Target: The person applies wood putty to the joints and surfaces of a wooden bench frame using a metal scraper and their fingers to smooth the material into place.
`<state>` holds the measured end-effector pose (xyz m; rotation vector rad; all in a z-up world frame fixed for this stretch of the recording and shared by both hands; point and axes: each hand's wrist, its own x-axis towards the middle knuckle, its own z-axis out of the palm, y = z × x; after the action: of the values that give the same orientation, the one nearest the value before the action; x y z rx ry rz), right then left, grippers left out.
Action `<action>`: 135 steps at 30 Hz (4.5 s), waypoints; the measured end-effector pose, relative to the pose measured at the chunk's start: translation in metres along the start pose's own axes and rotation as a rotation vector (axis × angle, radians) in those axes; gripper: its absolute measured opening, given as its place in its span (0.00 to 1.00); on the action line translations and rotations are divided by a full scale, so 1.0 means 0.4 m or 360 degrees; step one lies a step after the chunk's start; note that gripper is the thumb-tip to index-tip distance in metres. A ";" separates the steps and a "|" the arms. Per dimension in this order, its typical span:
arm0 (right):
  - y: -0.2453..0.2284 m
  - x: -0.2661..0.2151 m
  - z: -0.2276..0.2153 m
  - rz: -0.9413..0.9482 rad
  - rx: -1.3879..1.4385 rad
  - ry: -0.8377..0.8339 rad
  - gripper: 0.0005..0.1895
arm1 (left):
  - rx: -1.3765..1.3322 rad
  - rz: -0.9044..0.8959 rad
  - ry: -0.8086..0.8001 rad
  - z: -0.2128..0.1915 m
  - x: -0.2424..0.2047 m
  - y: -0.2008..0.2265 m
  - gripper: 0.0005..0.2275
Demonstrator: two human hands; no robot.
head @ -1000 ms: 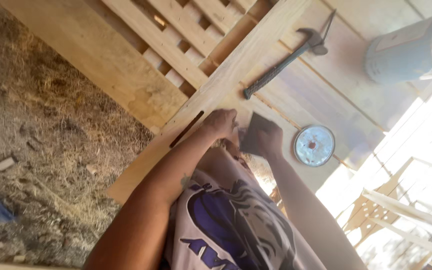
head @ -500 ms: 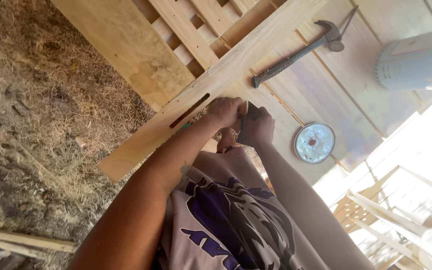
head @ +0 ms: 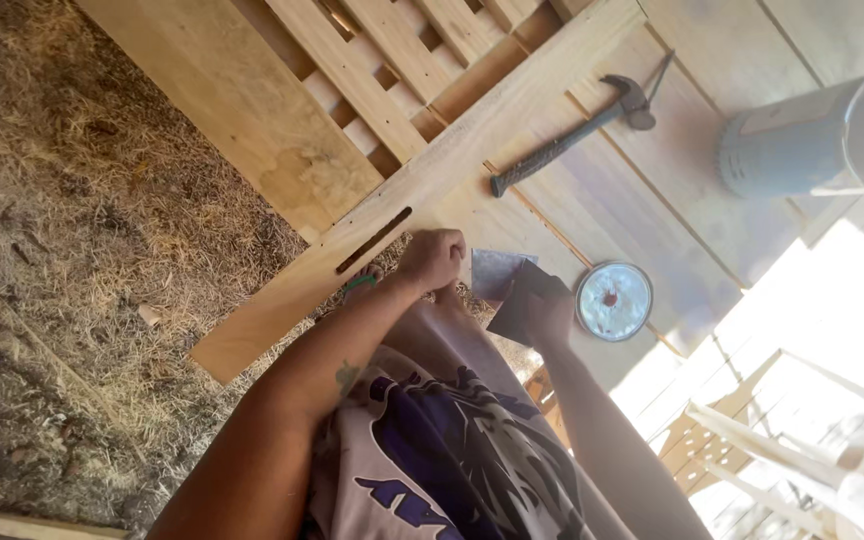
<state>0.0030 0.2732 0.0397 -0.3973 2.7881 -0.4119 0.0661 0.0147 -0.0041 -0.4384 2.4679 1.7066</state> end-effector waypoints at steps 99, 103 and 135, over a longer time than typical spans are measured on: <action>-0.212 -0.107 -0.081 -0.0750 -0.0616 -0.0273 0.28 | 0.1202 0.0904 -0.0678 0.177 -0.235 -0.011 0.24; -0.231 -0.013 -0.022 -0.0641 -0.0690 -0.0205 0.25 | 0.1131 0.0610 -0.0980 0.153 -0.218 0.024 0.24; -0.181 -0.103 0.017 -0.0767 -0.0740 -0.0170 0.25 | 0.1576 0.0521 -0.1527 -0.037 -0.204 0.179 0.30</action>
<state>0.0595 0.2176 0.0665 -1.1671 2.6409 0.1703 0.1238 0.0384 0.0858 0.7272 2.2214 0.3293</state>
